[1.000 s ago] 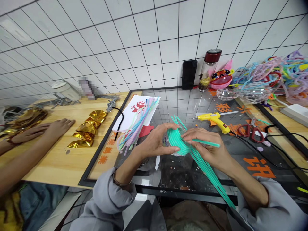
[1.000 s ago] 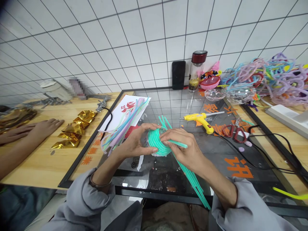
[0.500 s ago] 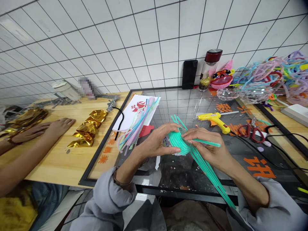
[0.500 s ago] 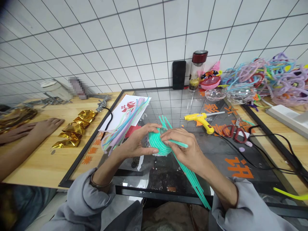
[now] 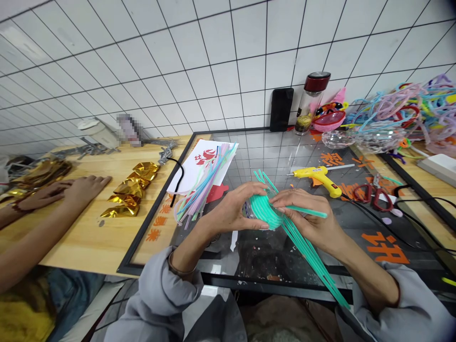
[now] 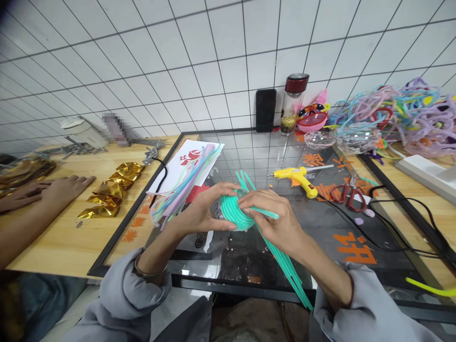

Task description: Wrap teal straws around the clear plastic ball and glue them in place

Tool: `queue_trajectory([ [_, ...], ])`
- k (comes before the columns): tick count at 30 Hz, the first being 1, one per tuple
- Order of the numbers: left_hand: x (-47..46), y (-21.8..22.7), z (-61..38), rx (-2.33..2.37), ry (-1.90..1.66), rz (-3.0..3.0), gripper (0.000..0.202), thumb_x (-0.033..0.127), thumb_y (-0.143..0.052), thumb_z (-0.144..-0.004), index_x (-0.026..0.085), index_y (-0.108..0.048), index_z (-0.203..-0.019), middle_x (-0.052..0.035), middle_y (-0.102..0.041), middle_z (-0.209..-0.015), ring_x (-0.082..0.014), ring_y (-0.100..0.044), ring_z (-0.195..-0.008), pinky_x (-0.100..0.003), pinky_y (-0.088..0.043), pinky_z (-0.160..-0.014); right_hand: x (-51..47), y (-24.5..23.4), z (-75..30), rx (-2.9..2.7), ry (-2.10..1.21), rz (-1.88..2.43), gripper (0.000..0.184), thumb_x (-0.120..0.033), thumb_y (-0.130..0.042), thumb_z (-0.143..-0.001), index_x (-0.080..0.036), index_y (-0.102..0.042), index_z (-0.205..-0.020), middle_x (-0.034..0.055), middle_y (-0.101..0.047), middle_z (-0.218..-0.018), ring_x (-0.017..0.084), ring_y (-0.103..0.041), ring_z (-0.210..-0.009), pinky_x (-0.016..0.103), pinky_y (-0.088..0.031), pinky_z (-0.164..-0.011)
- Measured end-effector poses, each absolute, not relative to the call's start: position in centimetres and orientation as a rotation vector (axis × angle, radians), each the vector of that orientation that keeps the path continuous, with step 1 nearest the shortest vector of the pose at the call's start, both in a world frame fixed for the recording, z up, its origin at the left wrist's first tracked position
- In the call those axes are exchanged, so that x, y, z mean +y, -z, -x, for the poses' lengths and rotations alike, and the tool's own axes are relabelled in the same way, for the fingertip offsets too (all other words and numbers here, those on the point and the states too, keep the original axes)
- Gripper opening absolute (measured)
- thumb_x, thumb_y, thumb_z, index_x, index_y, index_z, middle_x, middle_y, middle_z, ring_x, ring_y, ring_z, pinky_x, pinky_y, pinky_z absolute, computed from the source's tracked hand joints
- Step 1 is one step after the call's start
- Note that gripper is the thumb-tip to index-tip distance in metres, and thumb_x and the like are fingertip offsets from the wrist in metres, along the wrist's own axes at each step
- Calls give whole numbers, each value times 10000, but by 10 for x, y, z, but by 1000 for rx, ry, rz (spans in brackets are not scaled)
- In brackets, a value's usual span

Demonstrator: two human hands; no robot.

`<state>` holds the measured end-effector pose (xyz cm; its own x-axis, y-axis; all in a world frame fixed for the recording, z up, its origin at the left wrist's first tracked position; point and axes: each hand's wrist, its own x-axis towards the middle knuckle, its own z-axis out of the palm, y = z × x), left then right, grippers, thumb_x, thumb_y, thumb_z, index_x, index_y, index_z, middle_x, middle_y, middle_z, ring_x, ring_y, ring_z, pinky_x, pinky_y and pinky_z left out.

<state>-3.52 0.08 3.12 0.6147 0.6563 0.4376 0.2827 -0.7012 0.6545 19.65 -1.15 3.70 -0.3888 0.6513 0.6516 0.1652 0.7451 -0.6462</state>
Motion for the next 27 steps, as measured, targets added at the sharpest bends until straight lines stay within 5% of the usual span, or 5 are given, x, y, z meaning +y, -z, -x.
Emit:
queue_trajectory([
  [8, -2, -31, 35, 877, -872, -2267, 801, 457, -856, -709, 200, -462, -1357, -168, -602, -1345, -320, -593, -1261, -474, -486, -1072, -11, -37, -197, -1942, -579, 617, 126, -134, -611, -926, -220, -703, -926, 33, -780, -920, 187, -738, -889, 355, -556, -827],
  [27, 2, -24, 36, 729, -965, -2313, 681, 416, -840, -746, 235, -491, -1302, -161, -591, -1338, -303, -588, -1277, -482, -496, -1068, -11, -36, -198, -1936, -568, 624, 133, -144, -618, -924, -235, -714, -934, 26, -783, -921, 196, -744, -915, 354, -564, -845],
])
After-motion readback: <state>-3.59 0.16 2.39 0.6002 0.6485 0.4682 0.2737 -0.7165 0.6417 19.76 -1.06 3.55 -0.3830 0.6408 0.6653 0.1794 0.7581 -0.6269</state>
